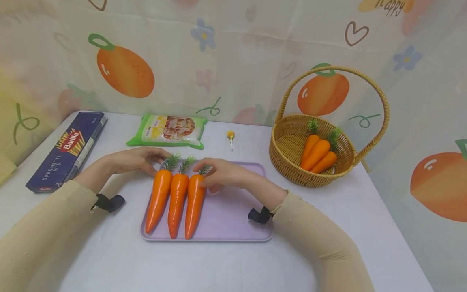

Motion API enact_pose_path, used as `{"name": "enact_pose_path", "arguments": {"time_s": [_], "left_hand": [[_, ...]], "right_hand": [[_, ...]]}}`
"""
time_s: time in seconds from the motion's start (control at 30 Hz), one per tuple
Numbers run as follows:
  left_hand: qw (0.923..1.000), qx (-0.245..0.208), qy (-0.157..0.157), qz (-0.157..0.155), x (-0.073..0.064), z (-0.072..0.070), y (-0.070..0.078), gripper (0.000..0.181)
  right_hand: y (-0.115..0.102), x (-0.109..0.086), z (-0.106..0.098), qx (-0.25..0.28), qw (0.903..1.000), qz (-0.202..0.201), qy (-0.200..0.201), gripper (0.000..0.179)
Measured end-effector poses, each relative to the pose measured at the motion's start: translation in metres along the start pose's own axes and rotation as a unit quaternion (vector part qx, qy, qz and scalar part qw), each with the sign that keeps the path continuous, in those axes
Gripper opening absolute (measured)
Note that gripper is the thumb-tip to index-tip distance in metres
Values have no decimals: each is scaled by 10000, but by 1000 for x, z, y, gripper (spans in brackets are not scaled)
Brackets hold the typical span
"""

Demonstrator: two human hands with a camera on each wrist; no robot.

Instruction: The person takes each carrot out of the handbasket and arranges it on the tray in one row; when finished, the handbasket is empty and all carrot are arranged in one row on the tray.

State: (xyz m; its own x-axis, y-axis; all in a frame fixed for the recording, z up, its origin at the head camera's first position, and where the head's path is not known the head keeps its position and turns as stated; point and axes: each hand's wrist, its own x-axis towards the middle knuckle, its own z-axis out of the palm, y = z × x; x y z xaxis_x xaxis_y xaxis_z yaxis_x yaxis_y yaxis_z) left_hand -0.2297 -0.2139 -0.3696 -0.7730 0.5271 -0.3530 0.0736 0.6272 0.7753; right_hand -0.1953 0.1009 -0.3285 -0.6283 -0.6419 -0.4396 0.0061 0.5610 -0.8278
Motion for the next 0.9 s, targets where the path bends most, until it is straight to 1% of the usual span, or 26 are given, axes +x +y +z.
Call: {"name": "enact_pose_path", "arguments": {"time_s": [0.4,0.67,0.9], "left_hand": [[10000,8,8,-5,0,0,0,67],[10000,-4,-22,-48,1,0,2,67],[10000,0,-38,-56,-1,0,2,68]], "right_hand": [[-6,-13,-10,-28,9992,-357,192,46],[-16,-29,-25,-86,9972,-489,561,42],[-26,-47,-44,-135,9931,-583,1005,36]]}}
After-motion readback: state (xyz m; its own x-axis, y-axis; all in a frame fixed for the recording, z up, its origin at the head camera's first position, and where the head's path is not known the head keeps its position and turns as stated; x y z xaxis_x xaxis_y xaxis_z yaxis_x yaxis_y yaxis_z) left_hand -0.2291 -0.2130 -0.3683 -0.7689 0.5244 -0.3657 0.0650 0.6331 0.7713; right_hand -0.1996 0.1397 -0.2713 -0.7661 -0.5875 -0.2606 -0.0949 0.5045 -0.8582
